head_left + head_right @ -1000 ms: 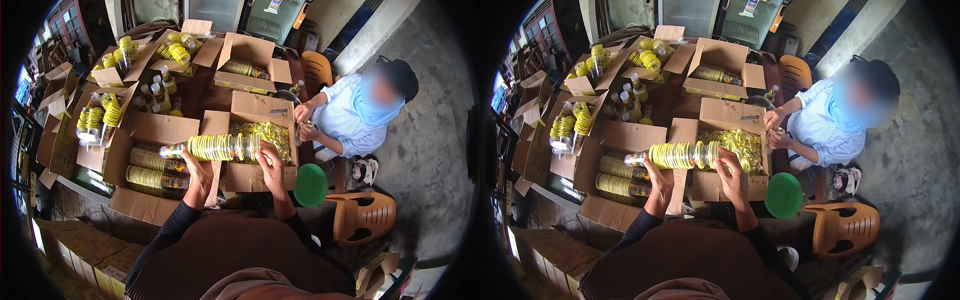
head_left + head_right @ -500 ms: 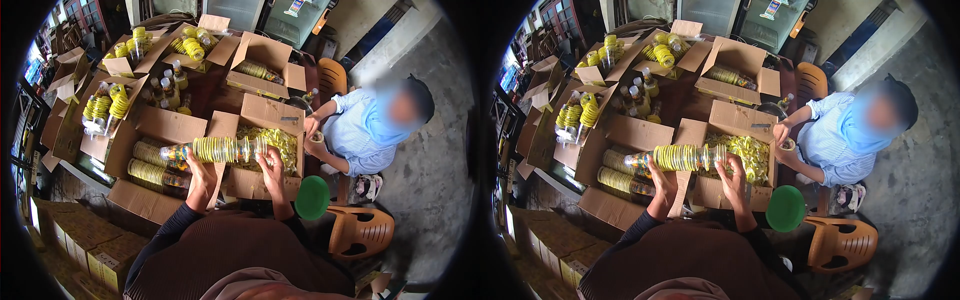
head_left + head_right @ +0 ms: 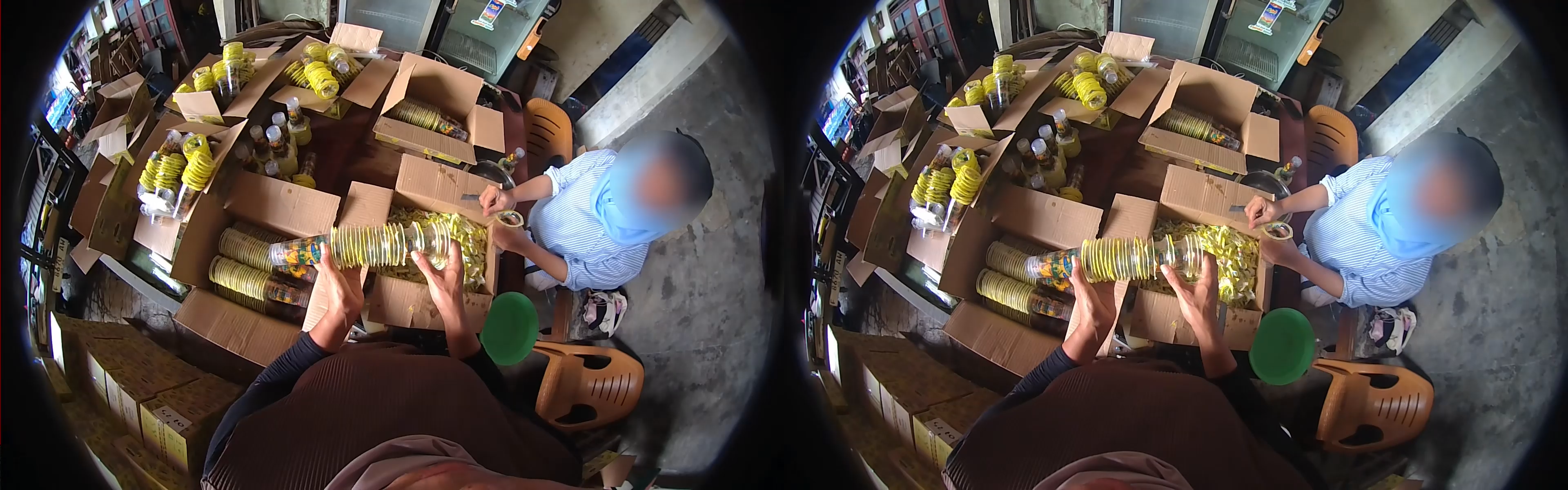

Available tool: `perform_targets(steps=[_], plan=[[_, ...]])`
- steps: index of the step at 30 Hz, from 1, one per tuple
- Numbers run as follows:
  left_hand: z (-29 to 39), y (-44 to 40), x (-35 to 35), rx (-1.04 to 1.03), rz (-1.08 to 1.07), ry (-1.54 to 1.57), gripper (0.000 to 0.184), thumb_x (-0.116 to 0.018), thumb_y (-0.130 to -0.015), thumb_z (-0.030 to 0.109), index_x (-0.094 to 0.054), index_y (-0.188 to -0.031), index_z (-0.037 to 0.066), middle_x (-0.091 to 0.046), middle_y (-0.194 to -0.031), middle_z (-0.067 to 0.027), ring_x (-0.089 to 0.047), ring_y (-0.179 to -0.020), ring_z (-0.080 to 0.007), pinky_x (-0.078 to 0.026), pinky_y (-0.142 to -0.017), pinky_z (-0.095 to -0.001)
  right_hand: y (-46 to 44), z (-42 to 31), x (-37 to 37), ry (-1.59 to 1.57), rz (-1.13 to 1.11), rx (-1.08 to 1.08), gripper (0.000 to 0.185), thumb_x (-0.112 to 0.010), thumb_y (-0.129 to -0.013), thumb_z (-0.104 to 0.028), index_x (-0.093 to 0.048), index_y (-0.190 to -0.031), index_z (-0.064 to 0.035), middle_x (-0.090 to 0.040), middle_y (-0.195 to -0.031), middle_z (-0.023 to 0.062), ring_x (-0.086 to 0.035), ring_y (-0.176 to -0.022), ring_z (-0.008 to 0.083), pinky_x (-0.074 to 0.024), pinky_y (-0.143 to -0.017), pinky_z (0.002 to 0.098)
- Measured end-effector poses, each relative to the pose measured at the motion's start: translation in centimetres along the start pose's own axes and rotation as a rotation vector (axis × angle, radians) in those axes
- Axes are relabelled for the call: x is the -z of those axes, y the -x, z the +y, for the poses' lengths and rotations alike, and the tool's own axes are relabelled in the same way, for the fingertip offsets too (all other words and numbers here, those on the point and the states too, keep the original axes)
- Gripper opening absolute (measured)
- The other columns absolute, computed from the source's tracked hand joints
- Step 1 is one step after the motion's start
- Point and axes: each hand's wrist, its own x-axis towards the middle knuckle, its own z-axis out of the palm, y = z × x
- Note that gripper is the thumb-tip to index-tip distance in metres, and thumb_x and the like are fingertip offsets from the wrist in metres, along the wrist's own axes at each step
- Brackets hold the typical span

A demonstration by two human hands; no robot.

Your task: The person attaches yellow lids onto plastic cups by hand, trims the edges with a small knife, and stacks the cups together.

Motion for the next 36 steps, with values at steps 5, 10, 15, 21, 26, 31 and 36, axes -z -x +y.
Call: perform_targets(steps=[5,10,15,21,26,31,36], plan=[[0.5,0.8,-0.4,0.040,0.026,-0.022,0.052,-0.048,-0.099,0.046,-0.036,-0.133,0.009,-0.044,-0.136,-0.0091,-0.048,-0.122,-0.0213,-0.041,-0.103,-0.0432,1.0,-1.7,-0.7,-0.299,0.035,-0.188,0.070,-0.081,-0.081,-0.025,-0.041,-0.126,0.0120,-0.052,-0.110,0.0231,-0.056,-0.105,0.0281,-0.0502,-0.084,0.0389],[1.1,1.4,-0.7,0.038,-0.014,-0.069,0.057,-0.040,-0.102,0.048,-0.036,-0.140,0.006,-0.049,-0.134,-0.0108,-0.051,-0.122,-0.0233,-0.038,-0.107,-0.0448,1.4,0.4,-0.9,-0.138,0.077,-0.184,0.093,-0.088,-0.071,-0.028,-0.031,-0.131,0.0150,-0.050,-0.117,0.0239,-0.053,-0.114,0.0327,-0.0431,-0.098,0.0417],[1.2,1.8,-0.2,0.054,0.036,-0.076,0.056,-0.040,-0.103,0.040,-0.030,-0.143,0.002,-0.039,-0.144,-0.0128,-0.041,-0.131,-0.0255,-0.027,-0.113,-0.0439,2.4,-3.1,-1.0,-0.413,0.015,-0.383,0.096,-0.088,-0.071,-0.031,-0.028,-0.136,0.0092,-0.044,-0.122,0.0235,-0.050,-0.113,0.0346,-0.0390,-0.099,0.0469],[-0.7,1.0,4.7,-0.115,-0.215,-0.388,0.055,-0.042,-0.103,0.038,-0.024,-0.141,0.003,-0.032,-0.146,-0.0143,-0.037,-0.132,-0.0264,-0.020,-0.114,-0.0450,3.2,0.7,-1.3,-0.026,0.118,-0.114,0.106,-0.088,-0.067,-0.038,-0.024,-0.139,0.0065,-0.035,-0.127,0.0260,-0.038,-0.123,0.0374,-0.0335,-0.103,0.0494],[1.9,3.3,-1.0,0.101,0.043,0.080,0.064,-0.041,-0.104,0.028,-0.010,-0.151,-0.002,-0.022,-0.157,-0.0142,-0.025,-0.142,-0.0261,-0.005,-0.118,-0.0450,3.6,-1.8,-0.8,0.063,0.147,-0.090,0.109,-0.089,-0.066,-0.041,-0.024,-0.139,0.0081,-0.034,-0.129,0.0256,-0.037,-0.123,0.0380,-0.0320,-0.104,0.0496],[-0.7,0.9,4.7,0.084,-0.055,-0.019,0.058,-0.042,-0.103,0.031,-0.018,-0.146,-0.001,-0.034,-0.147,-0.0169,-0.038,-0.133,-0.0266,-0.019,-0.114,-0.0452,4.2,-2.4,-0.5,0.185,0.171,-0.055,0.112,-0.089,-0.065,-0.040,-0.022,-0.141,0.0086,-0.033,-0.132,0.0270,-0.035,-0.125,0.0394,-0.0307,-0.106,0.0500],[0.0,2.8,5.5,-1.020,-0.381,-1.586,0.074,-0.054,-0.097,0.016,-0.005,-0.147,-0.009,-0.034,-0.143,-0.0353,-0.040,-0.131,-0.0445,-0.020,-0.110,-0.0597,4.7,-2.5,-0.4,0.207,0.204,-0.002,0.126,-0.089,-0.063,-0.044,-0.012,-0.147,0.0076,-0.028,-0.139,0.0302,-0.030,-0.131,0.0421,-0.0275,-0.110,0.0512]])
